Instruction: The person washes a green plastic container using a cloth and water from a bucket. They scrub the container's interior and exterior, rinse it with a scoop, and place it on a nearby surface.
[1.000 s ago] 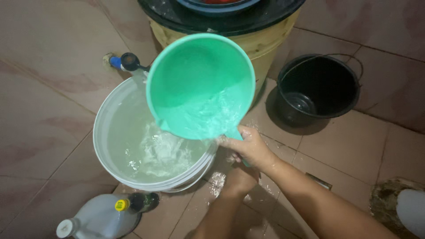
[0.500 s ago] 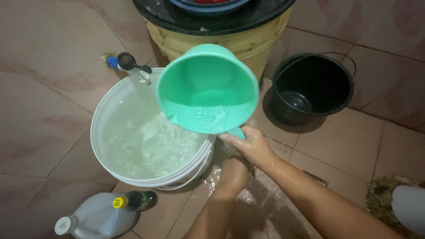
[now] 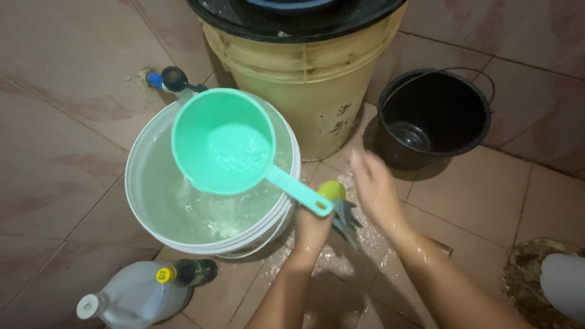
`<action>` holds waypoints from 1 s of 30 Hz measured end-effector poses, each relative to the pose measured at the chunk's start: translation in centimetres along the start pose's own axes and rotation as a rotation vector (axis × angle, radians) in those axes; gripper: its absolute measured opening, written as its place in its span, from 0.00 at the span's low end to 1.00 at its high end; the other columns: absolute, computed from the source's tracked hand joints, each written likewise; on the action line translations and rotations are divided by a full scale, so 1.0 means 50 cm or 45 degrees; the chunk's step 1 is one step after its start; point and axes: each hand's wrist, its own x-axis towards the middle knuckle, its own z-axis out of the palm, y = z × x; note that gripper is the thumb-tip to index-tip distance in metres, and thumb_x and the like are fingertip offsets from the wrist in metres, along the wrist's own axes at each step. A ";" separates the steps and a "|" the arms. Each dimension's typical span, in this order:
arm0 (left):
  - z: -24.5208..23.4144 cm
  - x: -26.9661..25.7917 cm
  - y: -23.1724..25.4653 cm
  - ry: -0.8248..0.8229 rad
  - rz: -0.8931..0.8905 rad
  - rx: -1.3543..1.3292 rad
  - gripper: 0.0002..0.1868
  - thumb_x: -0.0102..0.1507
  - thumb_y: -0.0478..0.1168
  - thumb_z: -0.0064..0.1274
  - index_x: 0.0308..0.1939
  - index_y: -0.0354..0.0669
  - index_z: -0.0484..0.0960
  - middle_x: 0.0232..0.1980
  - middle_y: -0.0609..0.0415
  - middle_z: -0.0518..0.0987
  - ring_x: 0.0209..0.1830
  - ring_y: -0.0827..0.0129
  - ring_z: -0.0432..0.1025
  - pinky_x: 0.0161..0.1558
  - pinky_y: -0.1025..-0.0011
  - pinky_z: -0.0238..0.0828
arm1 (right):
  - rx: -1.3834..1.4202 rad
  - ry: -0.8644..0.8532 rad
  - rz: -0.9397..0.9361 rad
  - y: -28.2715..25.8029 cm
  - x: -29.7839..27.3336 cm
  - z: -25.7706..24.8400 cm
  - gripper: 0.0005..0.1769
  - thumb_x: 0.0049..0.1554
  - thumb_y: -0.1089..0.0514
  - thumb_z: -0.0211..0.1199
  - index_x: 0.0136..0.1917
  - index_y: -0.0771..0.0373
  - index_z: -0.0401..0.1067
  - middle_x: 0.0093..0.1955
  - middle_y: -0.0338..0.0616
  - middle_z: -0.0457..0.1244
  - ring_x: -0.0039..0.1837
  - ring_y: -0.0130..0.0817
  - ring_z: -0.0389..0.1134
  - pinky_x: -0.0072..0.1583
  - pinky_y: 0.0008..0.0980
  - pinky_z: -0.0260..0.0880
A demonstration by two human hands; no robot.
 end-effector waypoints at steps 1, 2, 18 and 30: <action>0.005 0.004 -0.007 -0.030 -0.118 -0.038 0.13 0.58 0.37 0.59 0.45 0.34 0.80 0.39 0.44 0.82 0.39 0.55 0.80 0.43 0.61 0.77 | 0.003 0.035 0.342 0.037 -0.033 0.001 0.31 0.67 0.39 0.53 0.73 0.61 0.68 0.61 0.62 0.67 0.58 0.64 0.69 0.55 0.58 0.72; 0.012 0.006 -0.013 -0.062 -0.241 -0.074 0.14 0.60 0.37 0.58 0.46 0.33 0.79 0.40 0.44 0.83 0.39 0.57 0.80 0.42 0.63 0.77 | -0.157 0.007 0.068 0.073 -0.064 0.002 0.32 0.67 0.41 0.55 0.76 0.61 0.66 0.64 0.67 0.62 0.60 0.62 0.67 0.57 0.55 0.72; 0.069 -0.023 0.045 -0.598 -0.788 -0.866 0.39 0.66 0.67 0.35 0.77 0.57 0.57 0.71 0.53 0.66 0.65 0.61 0.67 0.54 0.57 0.74 | 0.260 0.159 0.717 0.064 -0.089 -0.008 0.19 0.68 0.51 0.48 0.70 0.58 0.57 0.52 0.52 0.64 0.39 0.39 0.67 0.38 0.37 0.72; 0.075 -0.016 0.059 -0.551 -0.894 -1.600 0.41 0.56 0.48 0.56 0.73 0.63 0.57 0.66 0.50 0.70 0.66 0.58 0.68 0.66 0.55 0.67 | -0.355 -0.308 0.345 0.074 -0.111 -0.051 0.19 0.62 0.56 0.59 0.65 0.56 0.75 0.54 0.51 0.71 0.45 0.47 0.66 0.50 0.45 0.72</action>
